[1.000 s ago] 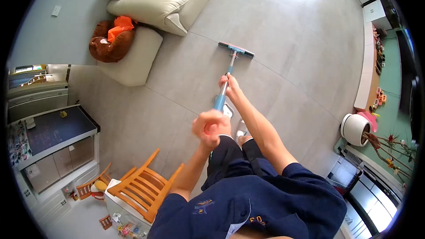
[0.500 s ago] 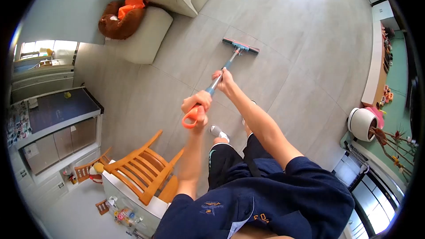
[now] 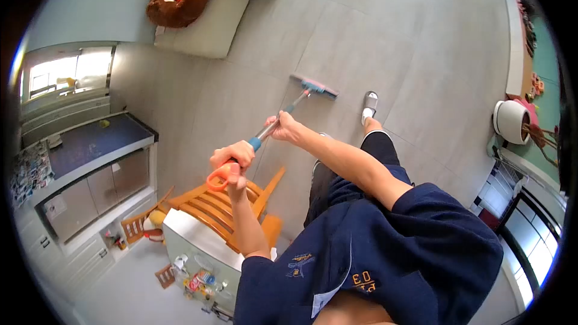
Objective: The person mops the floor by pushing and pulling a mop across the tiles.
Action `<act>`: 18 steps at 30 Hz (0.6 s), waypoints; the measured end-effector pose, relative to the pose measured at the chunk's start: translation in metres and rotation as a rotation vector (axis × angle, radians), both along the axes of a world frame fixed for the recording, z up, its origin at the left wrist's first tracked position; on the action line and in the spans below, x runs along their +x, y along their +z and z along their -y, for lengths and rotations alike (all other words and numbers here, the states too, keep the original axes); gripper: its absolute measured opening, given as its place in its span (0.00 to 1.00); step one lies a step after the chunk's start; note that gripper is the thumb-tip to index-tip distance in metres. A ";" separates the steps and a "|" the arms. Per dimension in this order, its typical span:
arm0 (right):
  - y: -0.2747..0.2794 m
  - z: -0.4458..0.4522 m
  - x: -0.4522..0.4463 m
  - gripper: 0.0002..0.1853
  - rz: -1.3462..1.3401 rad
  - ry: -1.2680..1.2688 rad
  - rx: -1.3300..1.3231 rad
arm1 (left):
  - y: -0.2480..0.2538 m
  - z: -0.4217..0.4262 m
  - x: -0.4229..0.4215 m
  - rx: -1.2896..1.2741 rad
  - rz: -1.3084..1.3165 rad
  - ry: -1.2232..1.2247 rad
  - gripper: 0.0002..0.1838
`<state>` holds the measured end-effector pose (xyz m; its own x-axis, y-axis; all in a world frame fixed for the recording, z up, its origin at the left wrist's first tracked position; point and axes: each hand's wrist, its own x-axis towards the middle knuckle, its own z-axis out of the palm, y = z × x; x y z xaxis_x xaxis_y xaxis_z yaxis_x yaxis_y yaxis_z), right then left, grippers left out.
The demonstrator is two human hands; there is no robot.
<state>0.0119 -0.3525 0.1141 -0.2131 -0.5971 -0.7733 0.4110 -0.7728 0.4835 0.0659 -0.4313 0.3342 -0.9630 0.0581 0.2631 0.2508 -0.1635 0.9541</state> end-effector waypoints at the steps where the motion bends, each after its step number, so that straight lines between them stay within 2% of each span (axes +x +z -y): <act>1: 0.000 -0.002 0.011 0.25 0.050 0.033 -0.086 | 0.009 -0.007 -0.002 0.015 0.004 -0.008 0.24; 3: 0.000 -0.013 0.031 0.22 0.025 0.061 -0.049 | 0.023 -0.023 0.000 -0.210 0.021 -0.136 0.21; 5: -0.001 -0.039 0.034 0.19 -0.086 -0.062 -0.332 | 0.017 -0.046 -0.008 -0.337 -0.141 -0.216 0.16; 9: 0.047 -0.092 0.036 0.18 -0.240 -0.023 -0.378 | 0.062 -0.108 -0.029 -0.296 -0.196 -0.153 0.14; 13: 0.108 -0.134 -0.003 0.17 -0.372 0.030 -0.271 | 0.073 -0.146 -0.047 -0.231 -0.266 -0.072 0.10; 15: 0.108 -0.153 -0.031 0.17 -0.386 -0.013 -0.236 | 0.060 -0.164 -0.062 -0.186 -0.364 -0.030 0.10; 16: 0.071 -0.164 -0.046 0.13 -0.325 -0.130 -0.349 | 0.056 -0.174 -0.067 -0.141 -0.428 0.015 0.11; 18: 0.079 -0.200 -0.069 0.12 -0.287 -0.202 -0.411 | 0.056 -0.196 -0.075 -0.108 -0.401 -0.032 0.10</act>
<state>-0.0569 -0.1530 0.1928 -0.5232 -0.7637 -0.3782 0.4342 -0.6208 0.6528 -0.0090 -0.2351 0.3906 -0.7827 0.1343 0.6077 0.6026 -0.0812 0.7939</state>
